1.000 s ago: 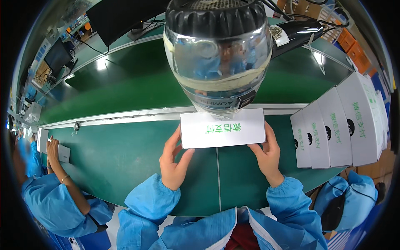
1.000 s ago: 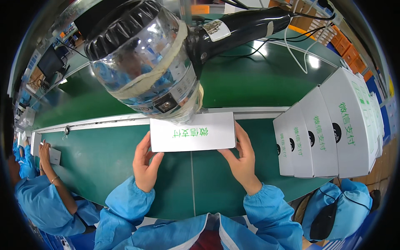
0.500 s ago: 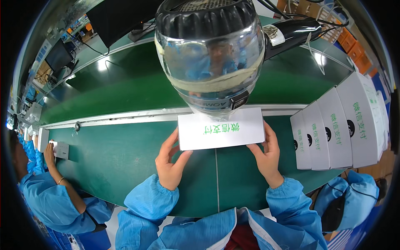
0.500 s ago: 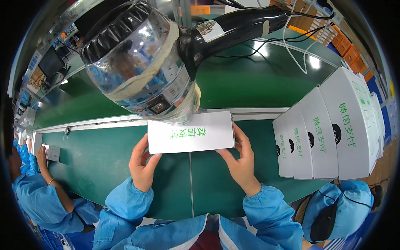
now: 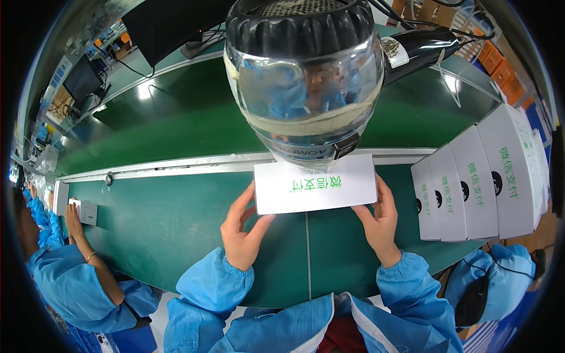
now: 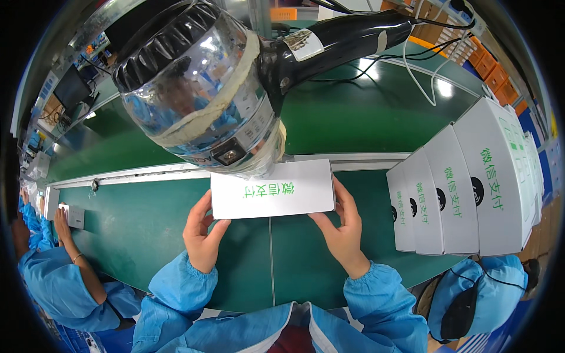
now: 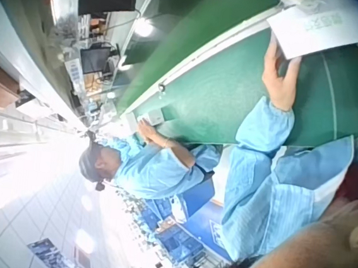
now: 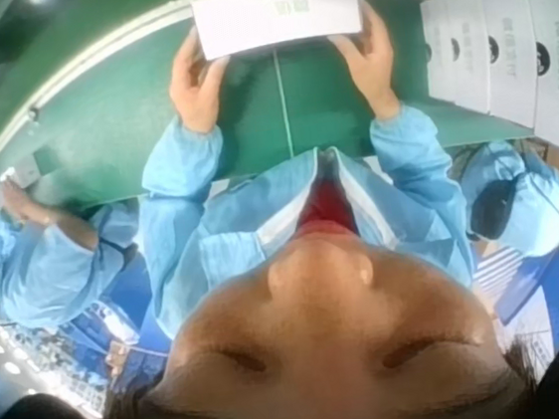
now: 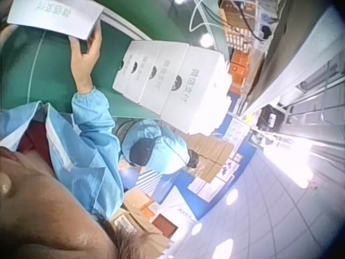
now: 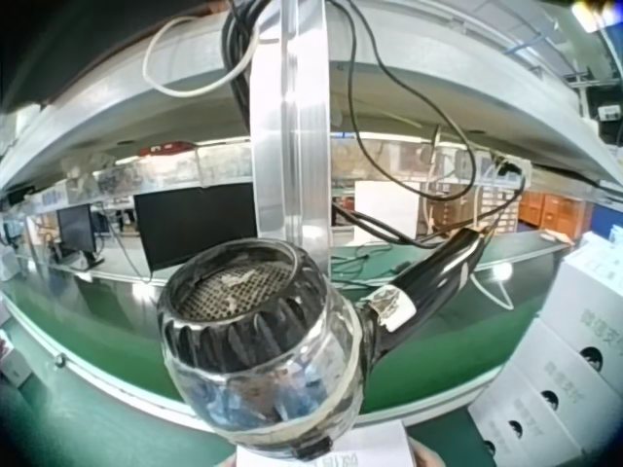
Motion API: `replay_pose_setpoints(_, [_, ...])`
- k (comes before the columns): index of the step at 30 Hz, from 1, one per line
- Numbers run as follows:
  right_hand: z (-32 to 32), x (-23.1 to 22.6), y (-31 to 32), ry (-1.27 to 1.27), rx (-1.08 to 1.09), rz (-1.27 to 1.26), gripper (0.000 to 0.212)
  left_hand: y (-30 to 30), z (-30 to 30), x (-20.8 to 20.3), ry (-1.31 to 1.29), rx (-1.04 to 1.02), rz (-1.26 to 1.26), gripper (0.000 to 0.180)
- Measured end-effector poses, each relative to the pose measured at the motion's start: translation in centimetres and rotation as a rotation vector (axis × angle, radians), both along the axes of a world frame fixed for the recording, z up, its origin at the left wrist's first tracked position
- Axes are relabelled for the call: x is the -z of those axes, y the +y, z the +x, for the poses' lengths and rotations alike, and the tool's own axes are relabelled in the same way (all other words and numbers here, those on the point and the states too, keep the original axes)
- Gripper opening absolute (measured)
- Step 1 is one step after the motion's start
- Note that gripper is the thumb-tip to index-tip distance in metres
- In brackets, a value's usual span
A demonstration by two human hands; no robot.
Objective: The worker is inspecting and organizing small electronic device boxes on an assembly line conveyor belt.
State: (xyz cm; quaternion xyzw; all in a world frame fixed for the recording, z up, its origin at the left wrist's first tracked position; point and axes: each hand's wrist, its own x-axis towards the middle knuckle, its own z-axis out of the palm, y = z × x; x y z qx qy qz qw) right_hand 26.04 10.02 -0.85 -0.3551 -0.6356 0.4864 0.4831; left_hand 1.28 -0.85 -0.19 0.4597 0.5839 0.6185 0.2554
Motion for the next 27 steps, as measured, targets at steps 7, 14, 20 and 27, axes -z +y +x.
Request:
replay_pose_setpoints(7, [-0.02,-0.11,0.02,-0.001,-0.011,0.019,0.067,0.02,0.04,0.02,0.009,-0.011,0.014,0.060])
replay_pose_setpoints(14, [-0.02,-0.17,0.03,0.004,-0.015,0.024,0.067,-0.12,0.29,-0.44,0.020,0.007,-0.003,0.061])
replay_pose_setpoints(20, [0.09,-0.21,0.01,-0.001,-0.012,0.020,0.067,0.01,0.26,-0.12,-0.003,-0.010,0.020,0.059])
replay_pose_setpoints(27, [0.18,-0.25,0.15,-0.001,-0.014,0.032,0.066,0.06,0.43,0.04,0.003,-0.014,0.018,0.060])
